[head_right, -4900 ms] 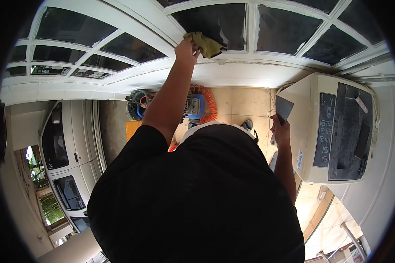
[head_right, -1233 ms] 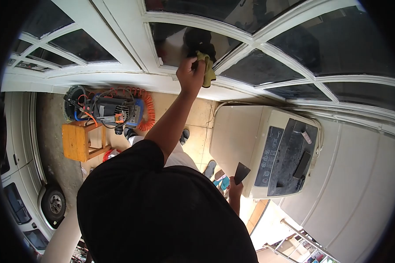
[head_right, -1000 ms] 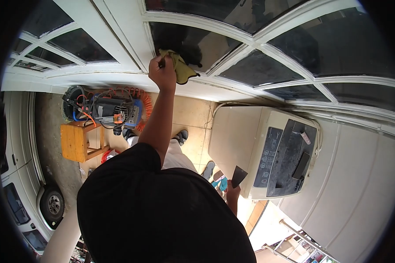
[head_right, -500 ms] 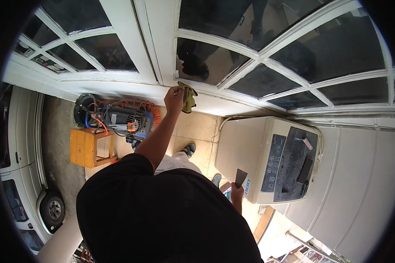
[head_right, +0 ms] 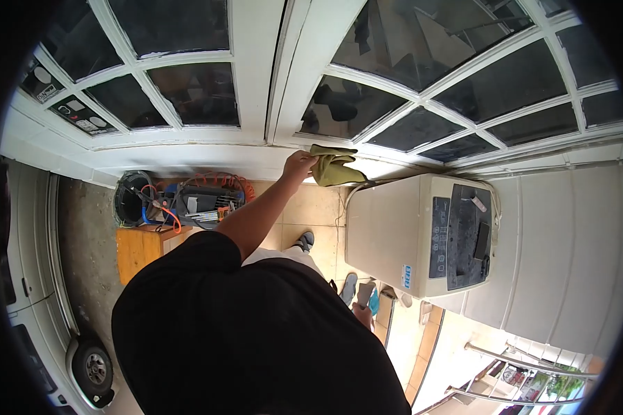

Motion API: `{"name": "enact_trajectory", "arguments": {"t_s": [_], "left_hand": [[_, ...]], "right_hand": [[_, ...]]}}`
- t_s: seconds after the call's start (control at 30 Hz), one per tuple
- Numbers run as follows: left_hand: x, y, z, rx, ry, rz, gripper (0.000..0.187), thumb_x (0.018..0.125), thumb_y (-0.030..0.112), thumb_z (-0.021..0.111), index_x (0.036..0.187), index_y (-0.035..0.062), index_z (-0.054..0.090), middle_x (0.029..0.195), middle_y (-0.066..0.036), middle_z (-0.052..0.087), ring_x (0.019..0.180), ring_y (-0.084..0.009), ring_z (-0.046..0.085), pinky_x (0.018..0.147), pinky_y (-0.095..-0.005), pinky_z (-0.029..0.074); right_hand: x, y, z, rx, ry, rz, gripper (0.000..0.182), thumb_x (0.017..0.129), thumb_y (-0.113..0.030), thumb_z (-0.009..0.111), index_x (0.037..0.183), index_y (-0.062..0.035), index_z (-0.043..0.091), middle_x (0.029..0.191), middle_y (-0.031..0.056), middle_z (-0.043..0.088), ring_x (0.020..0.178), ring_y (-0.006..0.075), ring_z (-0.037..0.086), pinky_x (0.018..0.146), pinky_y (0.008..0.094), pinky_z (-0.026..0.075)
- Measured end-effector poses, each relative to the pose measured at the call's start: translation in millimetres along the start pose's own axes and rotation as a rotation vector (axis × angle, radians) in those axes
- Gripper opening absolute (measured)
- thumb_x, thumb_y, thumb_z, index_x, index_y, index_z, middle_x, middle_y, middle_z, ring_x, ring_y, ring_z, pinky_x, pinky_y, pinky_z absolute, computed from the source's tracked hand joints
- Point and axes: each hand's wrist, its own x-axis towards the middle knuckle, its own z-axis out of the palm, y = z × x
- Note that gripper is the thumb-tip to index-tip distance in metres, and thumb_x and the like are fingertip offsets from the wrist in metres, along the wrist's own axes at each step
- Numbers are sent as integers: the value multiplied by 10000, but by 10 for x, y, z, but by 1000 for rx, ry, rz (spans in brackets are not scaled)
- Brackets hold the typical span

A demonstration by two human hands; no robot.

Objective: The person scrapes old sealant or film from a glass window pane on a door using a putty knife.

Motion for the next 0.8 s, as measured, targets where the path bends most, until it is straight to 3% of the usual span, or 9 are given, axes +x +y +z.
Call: {"name": "enact_trajectory", "arguments": {"t_s": [0.13, 0.2, 0.23, 0.3, 0.4, 0.6, 0.63, 0.67, 0.8], "left_hand": [[-871, 330, -1242, -22, -20, -125, 204, 846, 157, 667, 979, 21, 593, 938, -71, 638, 808, -187, 647, 703, -312, 546], [-1192, 364, -2004, 278, 37, 57, 199, 825, 185, 684, 925, 21, 634, 871, -78, 672, 801, -182, 658, 709, -309, 527], [-1387, 437, -2335, 278, 83, 43, 199, 825, 185, 684, 925, 21, 634, 871, -78, 672, 801, -182, 658, 709, -309, 527], [-1869, 601, -2921, 748, 326, 150, 242, 798, 253, 700, 897, 35, 661, 831, -87, 695, 805, -197, 672, 712, -323, 512], [-2491, 848, -3504, 1012, 547, 51, 295, 783, 314, 699, 932, 61, 665, 869, -91, 700, 823, -229, 677, 727, -355, 509], [-3450, 993, -4350, 931, 981, 25, 281, 794, 310, 693, 930, 65, 677, 859, -92, 707, 787, -225, 686, 706, -341, 514], [-3595, 1021, -4434, 889, 1044, 58, 272, 798, 297, 695, 928, 59, 677, 846, -98, 705, 768, -220, 687, 692, -334, 515], [-3713, 1056, -4501, 848, 1099, 96, 262, 801, 284, 697, 925, 54, 678, 833, -104, 704, 749, -215, 687, 678, -327, 516], [-4017, 904, -4777, 513, 1150, 251, 276, 820, 278, 695, 936, 29, 670, 820, -102, 707, 727, -215, 682, 680, -311, 513]], "right_hand": [[-514, -150, 208, -29, -43, 34, 396, 822, -352, 639, 982, 10, 657, 766, 174, 661, 705, 302, 654, 638, 398, 503], [-622, -264, 190, -77, -99, 28, 393, 824, -350, 638, 983, 10, 655, 751, 166, 654, 681, 294, 647, 619, 396, 498], [-608, -348, 217, -105, -142, 16, 392, 825, -349, 638, 983, 10, 654, 743, 162, 650, 669, 291, 643, 609, 396, 496], [-642, -488, 307, -165, -242, 2, 389, 827, -346, 637, 984, 10, 651, 728, 154, 643, 646, 283, 636, 590, 394, 492], [-585, -880, 447, -249, -382, -28, 385, 830, -343, 636, 985, 10, 647, 706, 142, 632, 610, 273, 624, 562, 391, 485], [244, -1985, 870, -427, -589, -174, 378, 835, -336, 634, 987, 10, 640, 660, 118, 611, 540, 251, 602, 506, 386, 473], [428, -2136, 994, -314, -538, -72, 356, 846, -327, 628, 983, 2, 620, 595, 75, 528, 422, 194, 497, 403, 362, 413], [606, -2295, 1089, -289, -491, -39, 365, 854, -350, 622, 986, -10, 622, 601, 93, 541, 434, 204, 523, 406, 357, 427], [759, -3275, 1347, -326, -393, -349, 332, 877, -352, 620, 890, -21, 602, 547, 27, 476, 403, 155, 491, 380, 319, 423]]}}
